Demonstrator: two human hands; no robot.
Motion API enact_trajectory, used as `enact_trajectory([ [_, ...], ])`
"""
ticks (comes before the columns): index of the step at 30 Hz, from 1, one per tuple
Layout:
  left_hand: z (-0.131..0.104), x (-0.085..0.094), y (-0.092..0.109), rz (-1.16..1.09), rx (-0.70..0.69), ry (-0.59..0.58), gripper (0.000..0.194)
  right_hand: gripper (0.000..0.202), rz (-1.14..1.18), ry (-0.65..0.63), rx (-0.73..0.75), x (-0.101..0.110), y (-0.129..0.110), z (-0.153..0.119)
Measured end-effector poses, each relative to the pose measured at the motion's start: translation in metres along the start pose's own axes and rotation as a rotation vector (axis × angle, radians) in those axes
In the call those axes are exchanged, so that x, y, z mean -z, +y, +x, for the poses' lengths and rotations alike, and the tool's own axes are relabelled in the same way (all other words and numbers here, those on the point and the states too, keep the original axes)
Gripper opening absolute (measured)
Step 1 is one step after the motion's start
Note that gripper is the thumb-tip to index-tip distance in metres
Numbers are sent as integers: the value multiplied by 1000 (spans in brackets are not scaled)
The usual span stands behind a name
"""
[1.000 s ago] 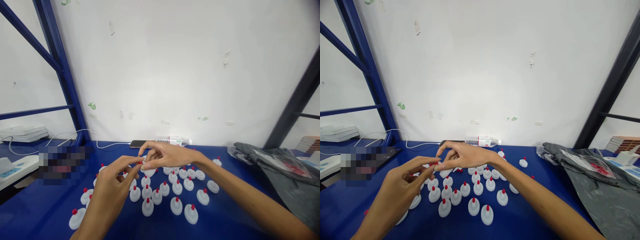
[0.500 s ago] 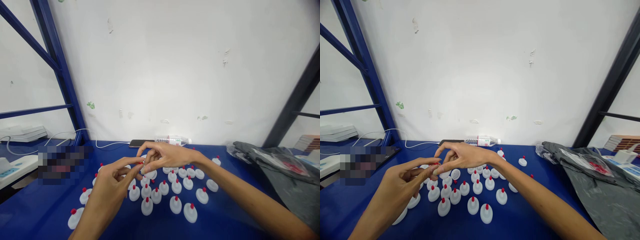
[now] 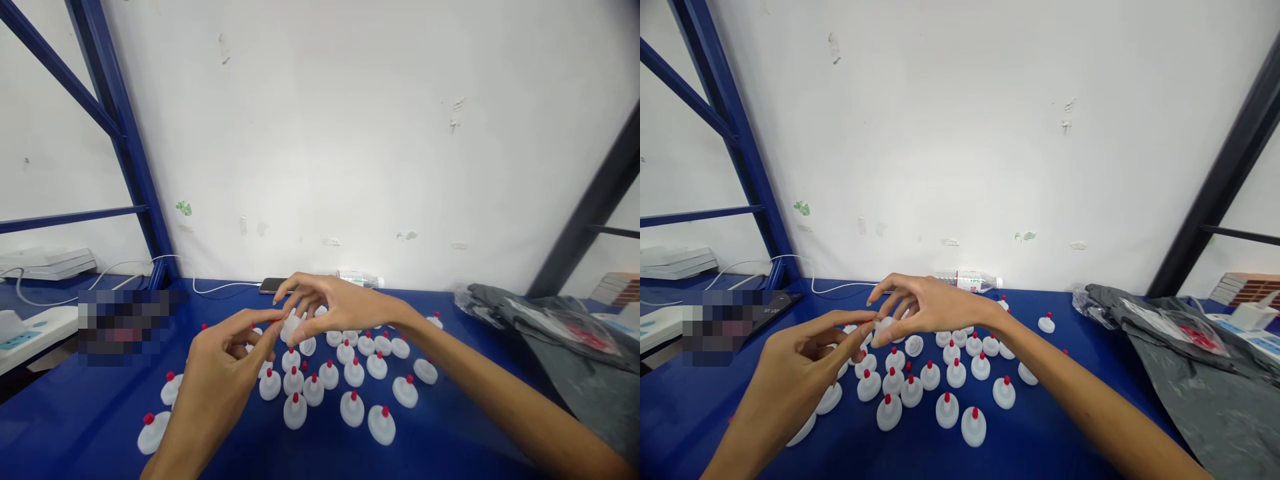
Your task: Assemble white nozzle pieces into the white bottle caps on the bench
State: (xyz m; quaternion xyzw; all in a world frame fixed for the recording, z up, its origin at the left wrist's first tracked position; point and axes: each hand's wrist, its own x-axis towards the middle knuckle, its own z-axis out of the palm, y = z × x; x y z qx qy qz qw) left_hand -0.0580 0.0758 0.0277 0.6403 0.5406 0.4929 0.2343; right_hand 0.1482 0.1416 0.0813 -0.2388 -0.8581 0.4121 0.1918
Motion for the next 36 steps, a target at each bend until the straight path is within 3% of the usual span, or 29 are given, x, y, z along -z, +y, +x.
enact_trajectory([
  [4, 0, -4, -6, 78, -48, 35, 39, 53, -98, 9, 83, 0, 5, 2],
  [9, 2, -7, -2, -92, -5, 39, 44, 67, -116, 43, 175, -4, 8, 5],
  [13, 4, -7, 1, -235, 45, 79, 51, 52, -166, 70, 212, -5, 5, 5],
  [16, 5, -7, 2, -246, 61, 67, 55, 39, -209, 63, 165, -3, 4, 4],
  [20, 4, -5, 5, -142, 57, 93, 57, 41, -228, 59, 77, 6, 4, 0],
  [25, 2, 1, 7, -37, 23, 144, 44, 36, -411, -125, -139, 17, 13, -5],
  [29, 1, 3, 8, -3, 13, 159, 39, 38, -565, -194, -266, 12, 24, -4],
  [36, -2, 1, 15, 15, -7, 147, 32, 29, -729, -221, -338, -2, 32, 3],
])
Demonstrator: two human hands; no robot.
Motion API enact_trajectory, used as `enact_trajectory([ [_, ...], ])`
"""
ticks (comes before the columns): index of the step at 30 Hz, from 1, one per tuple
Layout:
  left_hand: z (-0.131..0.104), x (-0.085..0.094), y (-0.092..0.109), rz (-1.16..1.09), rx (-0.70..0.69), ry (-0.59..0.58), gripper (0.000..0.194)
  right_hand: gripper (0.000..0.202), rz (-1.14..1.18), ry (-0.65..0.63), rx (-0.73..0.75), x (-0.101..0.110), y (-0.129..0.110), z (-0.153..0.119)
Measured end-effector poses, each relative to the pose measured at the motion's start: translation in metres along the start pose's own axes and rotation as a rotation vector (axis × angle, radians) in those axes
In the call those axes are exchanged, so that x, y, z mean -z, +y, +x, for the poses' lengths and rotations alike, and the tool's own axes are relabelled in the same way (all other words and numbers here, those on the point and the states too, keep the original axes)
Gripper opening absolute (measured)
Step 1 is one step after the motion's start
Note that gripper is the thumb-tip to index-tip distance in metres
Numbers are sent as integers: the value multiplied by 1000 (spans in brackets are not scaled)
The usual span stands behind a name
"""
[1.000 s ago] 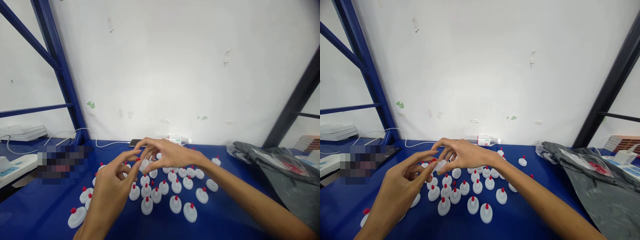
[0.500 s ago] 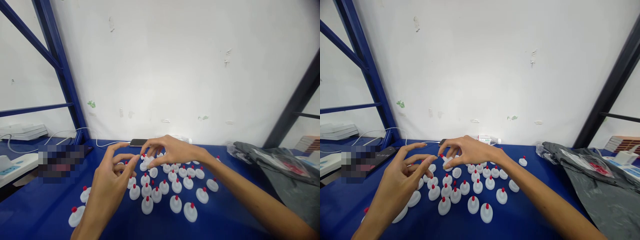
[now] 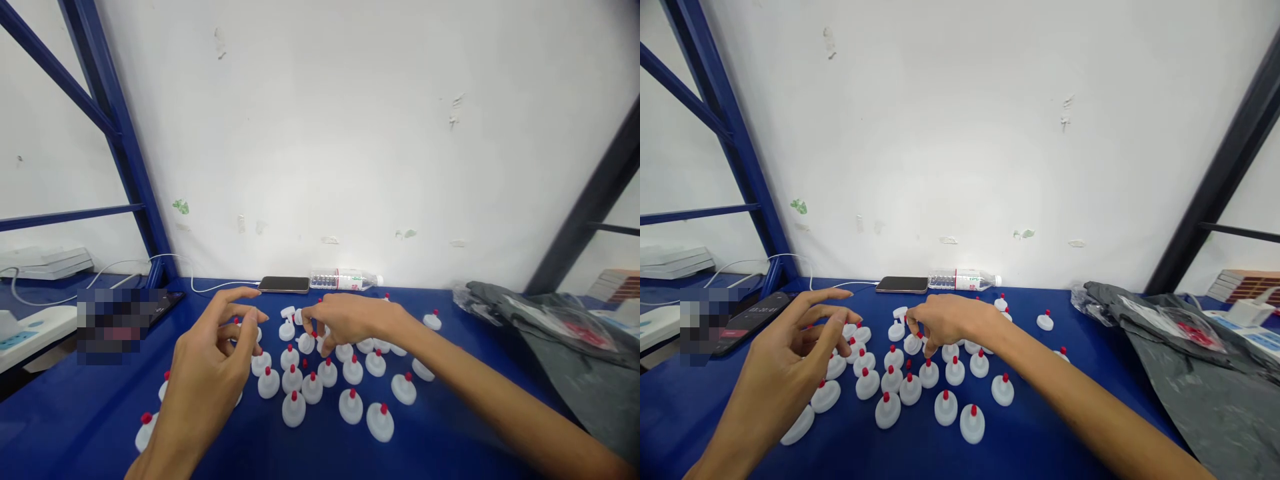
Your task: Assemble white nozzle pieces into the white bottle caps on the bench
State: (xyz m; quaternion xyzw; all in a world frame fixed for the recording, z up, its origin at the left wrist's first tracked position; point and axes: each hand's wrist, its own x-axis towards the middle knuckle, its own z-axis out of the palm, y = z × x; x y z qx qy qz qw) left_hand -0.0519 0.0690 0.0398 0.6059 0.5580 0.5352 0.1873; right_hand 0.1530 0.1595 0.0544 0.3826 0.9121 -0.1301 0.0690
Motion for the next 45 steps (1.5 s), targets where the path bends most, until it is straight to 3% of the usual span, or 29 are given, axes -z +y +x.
enact_trajectory([
  [10, 0, 1, -2, 22, -11, 7, 28, 36, -59, 38, 1, -2, 3, 2],
  [16, 0, 1, -4, 56, -18, 3, 26, 42, -92, 175, -4, -4, -6, 5],
  [21, 4, 0, -15, 84, -84, -42, 30, 32, -73, 194, -2, -20, -9, 17],
  [24, 5, -1, -20, 119, -100, -61, 28, 31, -27, 225, -5, -17, -6, 15],
  [28, 4, -3, -23, 209, -133, -91, 33, 48, 155, 256, 28, 4, -8, -1],
  [32, 3, -7, -25, 217, -204, -225, 40, 61, 637, 194, 187, 21, -18, -16],
  [35, 4, -7, -23, 180, -214, -281, 34, 62, 790, 134, 268, 25, -21, -18],
  [37, 5, -5, -21, 172, -158, -245, 36, 55, 827, 133, 319, 23, -19, -14],
  [39, 6, -3, -21, 172, -107, -176, 41, 42, 795, 194, 338, 20, -14, -10],
  [42, 8, 0, -23, 188, -99, -85, 44, 33, 487, 293, 237, 12, -6, -2],
  [45, 10, 0, -26, 203, -160, -44, 42, 16, 243, 223, 151, 0, -2, 6],
])
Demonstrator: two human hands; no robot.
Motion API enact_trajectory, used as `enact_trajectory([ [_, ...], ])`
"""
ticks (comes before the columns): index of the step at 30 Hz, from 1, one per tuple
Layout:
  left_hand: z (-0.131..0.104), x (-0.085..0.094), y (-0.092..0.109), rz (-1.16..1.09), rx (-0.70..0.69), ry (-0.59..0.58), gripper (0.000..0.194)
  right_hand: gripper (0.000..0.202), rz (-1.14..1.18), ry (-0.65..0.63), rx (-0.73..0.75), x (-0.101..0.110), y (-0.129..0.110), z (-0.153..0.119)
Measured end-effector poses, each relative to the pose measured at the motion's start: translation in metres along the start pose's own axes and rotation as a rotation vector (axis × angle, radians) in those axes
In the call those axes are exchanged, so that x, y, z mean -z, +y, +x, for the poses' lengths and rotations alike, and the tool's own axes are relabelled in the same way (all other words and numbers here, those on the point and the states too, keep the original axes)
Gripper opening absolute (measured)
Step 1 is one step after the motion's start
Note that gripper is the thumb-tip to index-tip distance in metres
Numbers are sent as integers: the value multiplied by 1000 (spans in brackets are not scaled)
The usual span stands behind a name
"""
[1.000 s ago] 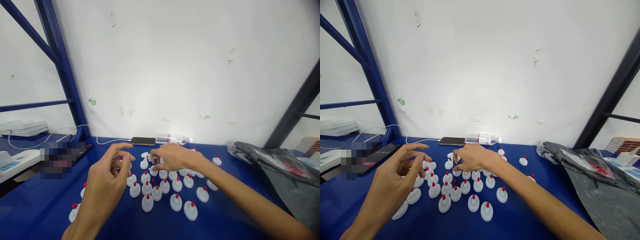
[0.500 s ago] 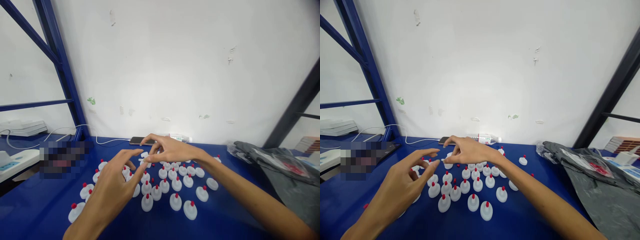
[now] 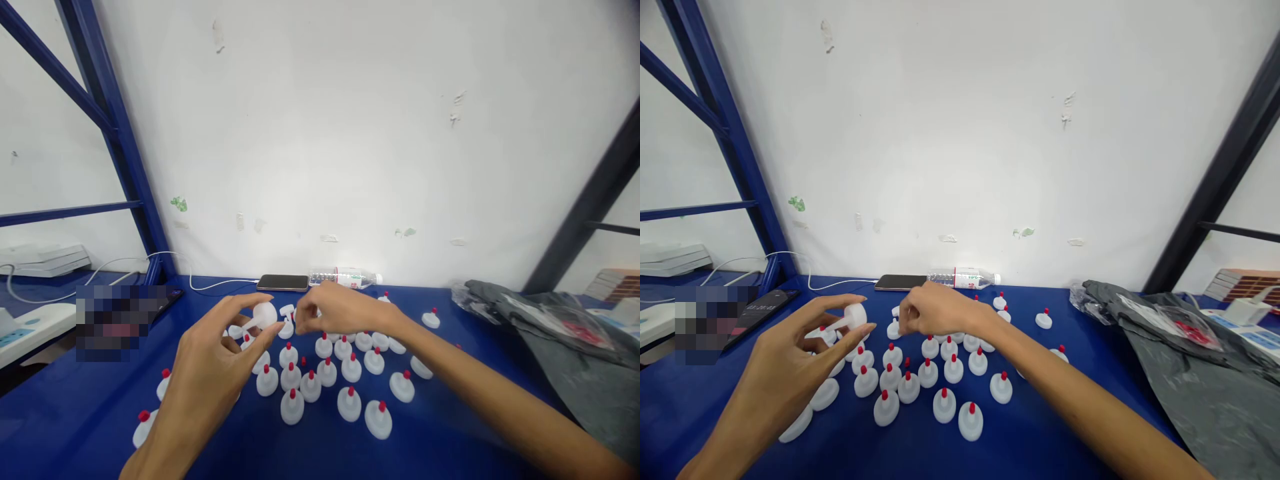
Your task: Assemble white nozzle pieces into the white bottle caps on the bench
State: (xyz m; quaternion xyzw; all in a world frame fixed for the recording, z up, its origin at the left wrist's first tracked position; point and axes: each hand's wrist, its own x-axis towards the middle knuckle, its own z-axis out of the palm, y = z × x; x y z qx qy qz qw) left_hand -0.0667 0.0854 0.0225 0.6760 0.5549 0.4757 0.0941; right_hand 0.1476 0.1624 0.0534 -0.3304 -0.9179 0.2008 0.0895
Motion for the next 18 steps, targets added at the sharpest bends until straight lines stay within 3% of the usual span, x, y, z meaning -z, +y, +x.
enact_trajectory([
  [3, 0, -1, -1, 14, -80, 7, 39, 7, -50, -98, -25, -14, 5, 4],
  [8, -2, -3, -3, 85, -114, -6, 40, 10, -84, -176, -23, -28, 11, 8],
  [15, 0, -4, -4, 147, -137, -20, 37, 14, -83, -191, -9, -29, 13, 10],
  [18, 1, -4, -3, 165, -111, -49, 35, 14, -68, -141, -11, -23, 11, 8],
])
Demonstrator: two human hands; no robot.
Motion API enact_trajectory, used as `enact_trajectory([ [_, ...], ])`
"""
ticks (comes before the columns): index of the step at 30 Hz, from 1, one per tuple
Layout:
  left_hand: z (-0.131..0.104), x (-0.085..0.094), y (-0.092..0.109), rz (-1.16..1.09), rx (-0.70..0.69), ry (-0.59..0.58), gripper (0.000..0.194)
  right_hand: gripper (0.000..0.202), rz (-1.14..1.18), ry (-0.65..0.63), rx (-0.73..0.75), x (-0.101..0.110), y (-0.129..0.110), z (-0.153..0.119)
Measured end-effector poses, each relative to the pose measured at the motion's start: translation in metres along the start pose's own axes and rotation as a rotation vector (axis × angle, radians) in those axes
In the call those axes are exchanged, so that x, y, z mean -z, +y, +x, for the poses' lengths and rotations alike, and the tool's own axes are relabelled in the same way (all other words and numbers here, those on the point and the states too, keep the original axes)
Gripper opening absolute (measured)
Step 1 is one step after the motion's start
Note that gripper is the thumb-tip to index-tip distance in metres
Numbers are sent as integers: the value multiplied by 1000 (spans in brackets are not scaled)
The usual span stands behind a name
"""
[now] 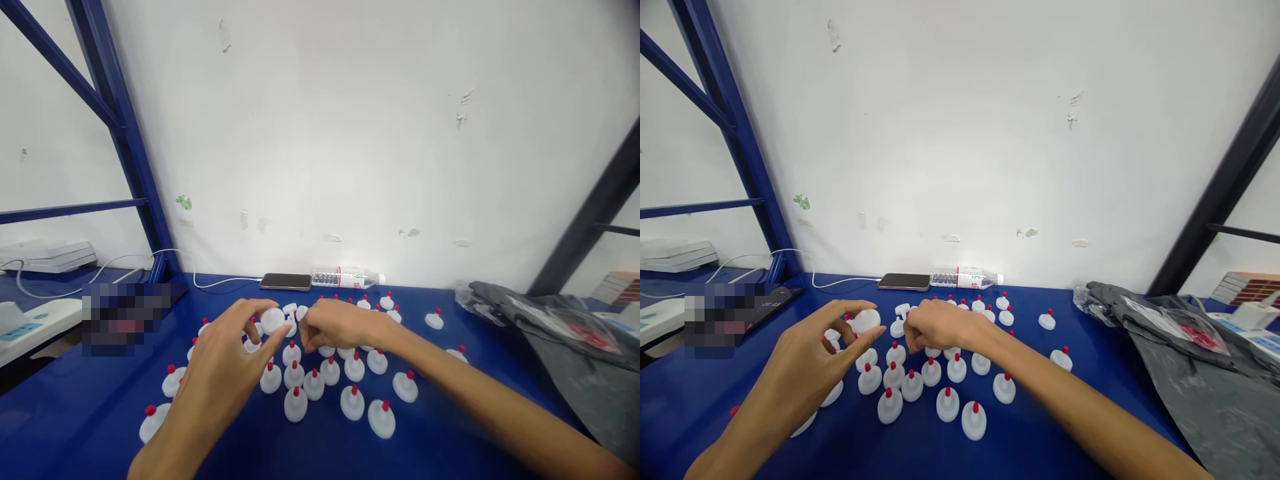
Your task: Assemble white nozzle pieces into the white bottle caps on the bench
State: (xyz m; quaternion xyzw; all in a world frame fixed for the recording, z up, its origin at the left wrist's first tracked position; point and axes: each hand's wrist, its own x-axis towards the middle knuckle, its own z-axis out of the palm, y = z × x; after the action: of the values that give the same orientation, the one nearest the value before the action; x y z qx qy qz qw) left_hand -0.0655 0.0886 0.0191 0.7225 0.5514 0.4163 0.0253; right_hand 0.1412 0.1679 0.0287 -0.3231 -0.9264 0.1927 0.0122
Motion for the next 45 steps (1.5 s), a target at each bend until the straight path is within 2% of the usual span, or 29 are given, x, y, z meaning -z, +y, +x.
enact_trajectory([
  [6, -2, -5, -4, 42, 17, -70, 42, 15, 121, 170, 23, 25, -7, -12],
  [9, -3, -7, -5, 86, 40, -132, 40, 20, 259, 268, 108, 34, -14, -17],
  [12, -4, -9, -4, 105, 45, -163, 39, 24, 387, 337, 184, 37, -23, -18],
  [17, -4, -9, 0, 94, 86, -179, 39, 24, 406, 386, 173, 36, -30, -17],
  [24, -4, -9, -1, 83, 82, -188, 42, 23, 671, 387, 214, 33, -26, -14],
  [29, -3, -8, -1, 77, 72, -178, 40, 23, 716, 399, 224, 27, -23, -9],
  [35, -2, -6, 0, 74, 69, -130, 43, 21, 578, 434, 221, 31, -25, -11],
  [38, -2, -6, -1, 80, 65, -102, 44, 27, 497, 412, 200, 33, -26, -15],
  [45, -4, -9, -2, 68, 56, -136, 39, 33, 470, 362, 178, 29, -23, -12],
])
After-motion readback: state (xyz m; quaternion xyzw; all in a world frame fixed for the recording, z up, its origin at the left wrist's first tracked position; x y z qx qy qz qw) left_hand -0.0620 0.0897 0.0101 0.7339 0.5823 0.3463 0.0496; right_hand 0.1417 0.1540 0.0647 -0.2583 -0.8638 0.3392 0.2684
